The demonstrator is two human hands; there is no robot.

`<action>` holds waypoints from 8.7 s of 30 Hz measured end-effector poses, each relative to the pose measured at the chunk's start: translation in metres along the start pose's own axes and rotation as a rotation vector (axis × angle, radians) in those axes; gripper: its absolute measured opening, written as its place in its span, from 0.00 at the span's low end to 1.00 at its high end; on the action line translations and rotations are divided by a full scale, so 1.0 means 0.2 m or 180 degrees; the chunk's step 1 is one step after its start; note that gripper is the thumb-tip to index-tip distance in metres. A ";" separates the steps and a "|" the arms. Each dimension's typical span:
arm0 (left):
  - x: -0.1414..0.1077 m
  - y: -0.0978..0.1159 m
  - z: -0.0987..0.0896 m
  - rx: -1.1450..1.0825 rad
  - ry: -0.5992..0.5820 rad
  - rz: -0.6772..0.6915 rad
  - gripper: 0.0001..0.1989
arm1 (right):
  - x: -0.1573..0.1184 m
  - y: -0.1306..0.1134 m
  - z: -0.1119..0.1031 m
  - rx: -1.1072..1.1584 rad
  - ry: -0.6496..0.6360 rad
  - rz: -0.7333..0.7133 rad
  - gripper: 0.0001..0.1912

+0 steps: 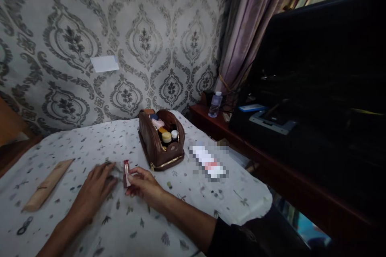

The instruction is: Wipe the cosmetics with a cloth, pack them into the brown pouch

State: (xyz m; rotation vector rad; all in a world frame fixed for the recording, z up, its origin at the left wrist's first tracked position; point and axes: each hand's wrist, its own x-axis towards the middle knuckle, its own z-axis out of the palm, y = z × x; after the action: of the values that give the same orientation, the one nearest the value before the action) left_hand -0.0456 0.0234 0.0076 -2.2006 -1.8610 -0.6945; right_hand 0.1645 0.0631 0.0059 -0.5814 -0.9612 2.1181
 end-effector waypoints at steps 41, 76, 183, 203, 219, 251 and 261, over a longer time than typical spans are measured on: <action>-0.03 -0.01 -0.02 -0.0259 -0.0062 0.0075 0.12 | 0.03 0.01 0.08 0.0287 -0.0114 0.0567 0.26; -0.32 0.07 -0.32 -0.0795 -0.0278 -0.0824 0.15 | 0.03 0.08 0.00 -0.2225 -0.0577 -0.0484 0.15; -0.42 0.34 -0.34 0.0737 -0.0369 -0.0798 0.15 | -0.04 0.06 0.04 -0.4619 -0.1039 -0.1610 0.06; -0.45 0.33 -0.37 0.0875 -0.0877 -0.1182 0.17 | -0.06 0.07 0.05 -0.4649 -0.1160 -0.1494 0.06; -0.51 0.39 -0.40 0.0817 -0.0685 -0.1092 0.16 | -0.06 0.07 0.07 -0.4382 -0.0929 -0.1038 0.10; -0.56 0.39 -0.39 0.0685 -0.0648 -0.1166 0.16 | -0.07 0.07 0.06 -0.4346 -0.1455 -0.1378 0.08; -0.45 0.46 -0.38 0.0727 -0.0590 -0.0934 0.17 | -0.06 0.10 0.05 -0.4163 -0.1289 -0.1431 0.13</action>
State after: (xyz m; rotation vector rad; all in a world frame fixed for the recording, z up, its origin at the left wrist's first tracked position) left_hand 0.0158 -0.1070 0.0469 -1.9271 -2.2574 -0.3062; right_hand 0.1566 0.0404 -0.0017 -0.4327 -2.4313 0.9915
